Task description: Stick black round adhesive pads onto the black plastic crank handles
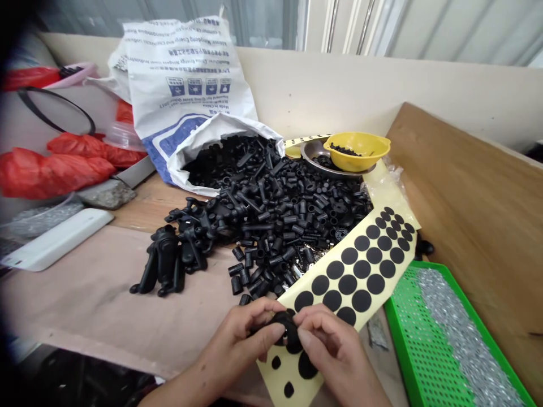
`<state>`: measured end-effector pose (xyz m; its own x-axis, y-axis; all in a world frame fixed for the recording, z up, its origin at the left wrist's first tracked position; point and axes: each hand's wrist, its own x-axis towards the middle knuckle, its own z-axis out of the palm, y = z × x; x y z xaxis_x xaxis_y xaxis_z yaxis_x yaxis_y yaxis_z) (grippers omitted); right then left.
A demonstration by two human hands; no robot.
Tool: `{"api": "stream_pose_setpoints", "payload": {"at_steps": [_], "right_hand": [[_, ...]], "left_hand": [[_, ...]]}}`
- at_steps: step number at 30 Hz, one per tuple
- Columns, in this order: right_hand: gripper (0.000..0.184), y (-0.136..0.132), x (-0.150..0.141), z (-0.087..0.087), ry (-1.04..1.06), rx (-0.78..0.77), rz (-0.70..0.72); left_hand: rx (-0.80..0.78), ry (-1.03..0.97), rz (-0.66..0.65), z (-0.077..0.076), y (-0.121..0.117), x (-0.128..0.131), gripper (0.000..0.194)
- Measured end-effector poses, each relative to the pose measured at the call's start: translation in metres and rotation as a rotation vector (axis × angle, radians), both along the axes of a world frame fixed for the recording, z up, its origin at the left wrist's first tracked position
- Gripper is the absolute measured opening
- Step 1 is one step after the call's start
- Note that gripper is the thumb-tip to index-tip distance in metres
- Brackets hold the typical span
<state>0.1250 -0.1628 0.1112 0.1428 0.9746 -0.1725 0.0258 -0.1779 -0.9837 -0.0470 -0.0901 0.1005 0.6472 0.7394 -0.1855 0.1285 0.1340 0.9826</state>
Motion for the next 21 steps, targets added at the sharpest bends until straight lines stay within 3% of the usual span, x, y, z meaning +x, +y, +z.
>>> {"api": "stream_pose_setpoints", "payload": {"at_steps": [5, 14, 16, 21], "right_hand": [[0.02, -0.003, 0.006, -0.008, 0.24, -0.086, 0.042], [0.021, 0.003, -0.011, -0.012, 0.425, -0.073, -0.07], [0.021, 0.005, -0.015, -0.007, 0.281, -0.044, -0.059], [0.022, 0.0, -0.039, -0.006, -0.428, 0.174, 0.177]], "left_hand": [[-0.189, -0.097, 0.036, 0.0, -0.002, -0.002, 0.037], [-0.29, -0.112, 0.116, 0.006, -0.005, -0.01, 0.047], [-0.317, -0.137, 0.11, 0.007, -0.008, -0.013, 0.045], [-0.33, -0.159, 0.025, 0.012, -0.022, -0.027, 0.039]]}}
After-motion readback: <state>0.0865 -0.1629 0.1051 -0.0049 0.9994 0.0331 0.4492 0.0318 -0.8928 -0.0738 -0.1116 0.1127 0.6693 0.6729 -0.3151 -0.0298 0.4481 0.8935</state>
